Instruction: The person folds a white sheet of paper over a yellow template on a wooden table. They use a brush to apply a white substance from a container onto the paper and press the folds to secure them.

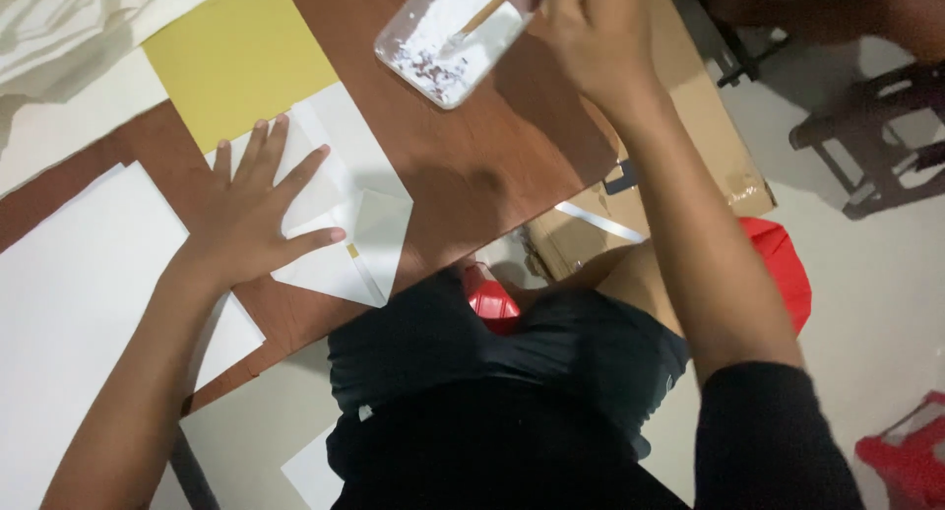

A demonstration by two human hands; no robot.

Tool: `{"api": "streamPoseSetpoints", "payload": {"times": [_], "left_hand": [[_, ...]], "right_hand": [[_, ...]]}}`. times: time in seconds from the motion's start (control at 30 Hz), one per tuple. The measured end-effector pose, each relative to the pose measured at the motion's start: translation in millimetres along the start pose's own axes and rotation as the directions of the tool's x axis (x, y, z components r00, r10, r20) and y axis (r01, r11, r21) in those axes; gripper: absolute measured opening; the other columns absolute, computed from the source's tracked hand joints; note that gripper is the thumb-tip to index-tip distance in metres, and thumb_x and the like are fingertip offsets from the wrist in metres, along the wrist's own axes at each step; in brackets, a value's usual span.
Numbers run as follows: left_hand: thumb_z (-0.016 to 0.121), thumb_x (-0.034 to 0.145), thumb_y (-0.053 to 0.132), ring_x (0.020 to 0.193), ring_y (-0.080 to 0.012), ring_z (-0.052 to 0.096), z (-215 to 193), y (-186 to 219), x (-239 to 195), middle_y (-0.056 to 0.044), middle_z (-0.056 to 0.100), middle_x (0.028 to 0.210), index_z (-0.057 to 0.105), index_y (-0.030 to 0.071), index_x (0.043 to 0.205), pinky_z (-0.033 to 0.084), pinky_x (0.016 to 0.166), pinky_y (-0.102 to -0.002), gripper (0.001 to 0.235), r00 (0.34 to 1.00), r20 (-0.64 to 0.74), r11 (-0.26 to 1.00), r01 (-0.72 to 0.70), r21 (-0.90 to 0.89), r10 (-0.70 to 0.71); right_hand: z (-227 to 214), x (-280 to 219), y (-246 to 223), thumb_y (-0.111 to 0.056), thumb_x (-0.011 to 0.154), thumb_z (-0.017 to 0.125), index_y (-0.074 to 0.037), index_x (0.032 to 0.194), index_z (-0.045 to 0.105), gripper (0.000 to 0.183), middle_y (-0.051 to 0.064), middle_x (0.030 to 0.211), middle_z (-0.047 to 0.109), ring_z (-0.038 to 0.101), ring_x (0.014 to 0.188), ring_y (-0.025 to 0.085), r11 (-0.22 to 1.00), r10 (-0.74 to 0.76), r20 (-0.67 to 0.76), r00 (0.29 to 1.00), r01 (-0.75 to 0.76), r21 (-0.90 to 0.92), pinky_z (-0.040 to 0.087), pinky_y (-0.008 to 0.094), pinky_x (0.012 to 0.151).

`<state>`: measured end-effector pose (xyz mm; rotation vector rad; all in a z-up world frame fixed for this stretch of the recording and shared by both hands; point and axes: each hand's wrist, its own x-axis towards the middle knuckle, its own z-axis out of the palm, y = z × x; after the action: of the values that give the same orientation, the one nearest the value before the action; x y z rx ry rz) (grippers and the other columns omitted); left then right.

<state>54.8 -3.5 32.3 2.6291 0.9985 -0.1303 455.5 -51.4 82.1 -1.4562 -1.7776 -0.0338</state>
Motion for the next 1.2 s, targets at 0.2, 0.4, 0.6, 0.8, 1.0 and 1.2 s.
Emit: {"api": "streamPoseSetpoints", "payload": {"times": [0.2, 0.4, 0.6, 0.8, 1.0, 1.2], "left_hand": [[0.053, 0.084, 0.074, 0.158, -0.0349, -0.013, -5.3, -5.1, 10.9, -0.018, -0.01, 0.171, 0.018, 0.026, 0.165, -0.011, 0.12, -0.06, 0.1, 1.0, 0.012, 1.0, 0.026, -0.015, -0.026], [0.051, 0.082, 0.082, 0.158, -0.0382, -0.004, -0.4, -13.4, 16.7, -0.018, -0.002, 0.172, 0.027, 0.027, 0.162, -0.002, 0.12, -0.065, 0.1, 0.998, -0.061, 0.999, -0.017, 0.048, 0.02], [0.056, 0.086, 0.073, 0.158, -0.034, 0.005, -4.2, -18.2, 10.1, -0.015, 0.008, 0.172, 0.041, 0.022, 0.157, 0.0, 0.123, -0.058, 0.088, 0.995, -0.099, 0.995, -0.011, -0.101, 0.001], [0.059, 0.089, 0.071, 0.159, -0.0344, 0.008, 25.3, -36.3, 11.9, -0.011, 0.011, 0.173, 0.042, 0.026, 0.159, 0.006, 0.122, -0.064, 0.085, 0.969, -0.246, 0.993, -0.059, -0.103, 0.032], [0.053, 0.079, 0.092, 0.156, -0.044, 0.014, 22.6, -34.0, 12.2, -0.022, 0.014, 0.17, 0.044, 0.021, 0.159, 0.007, 0.119, -0.07, 0.108, 0.971, -0.237, 0.995, -0.056, -0.081, 0.035], [0.053, 0.086, 0.09, 0.157, -0.0428, 0.015, 17.2, -34.0, 5.4, -0.025, 0.016, 0.169, 0.05, 0.012, 0.159, 0.005, 0.123, -0.064, 0.106, 0.942, -0.321, 0.985, -0.137, -0.1, 0.098]], "right_hand": [[1.3, -0.7, -16.3, -0.017, 0.118, 0.046, -0.004, 0.09, 0.06, 0.034, 0.004, 0.072, 0.063, 0.061, 0.06, 0.015, 0.99, 0.095, -0.225, 0.97, -0.068, 0.124, 0.044, 0.033, 0.06], [25.0, -12.9, -19.3, -0.031, 0.118, 0.045, -0.002, 0.1, 0.067, 0.04, 0.005, 0.077, 0.066, 0.063, 0.064, 0.016, 0.994, 0.079, -0.119, 0.99, -0.07, 0.079, 0.044, 0.033, 0.06], [31.7, -19.7, -26.6, -0.027, 0.118, 0.041, -0.009, 0.111, 0.048, 0.021, 0.006, 0.081, 0.066, 0.063, 0.062, 0.012, 0.878, 0.299, -0.151, 0.942, -0.21, 0.43, 0.046, 0.02, 0.048], [38.3, -75.8, -74.2, -0.034, 0.1, 0.063, -0.022, 0.092, 0.046, 0.022, -0.007, 0.073, 0.031, 0.035, 0.061, 0.006, 0.507, 0.692, -0.167, 0.702, -0.309, 0.804, 0.031, 0.024, 0.055], [47.0, -160.8, -121.7, -0.029, 0.104, 0.047, -0.005, 0.084, 0.027, 0.037, 0.022, 0.063, 0.043, 0.044, 0.052, 0.028, 0.922, 0.296, -0.259, 0.919, -0.203, 0.33, 0.04, 0.038, 0.053], [54.7, -193.8, -119.1, -0.033, 0.102, 0.054, -0.004, 0.084, 0.055, 0.035, 0.009, 0.062, 0.053, 0.056, 0.047, 0.018, 0.881, 0.138, -0.078, 0.987, -0.086, 0.465, 0.046, 0.025, 0.045]]}}
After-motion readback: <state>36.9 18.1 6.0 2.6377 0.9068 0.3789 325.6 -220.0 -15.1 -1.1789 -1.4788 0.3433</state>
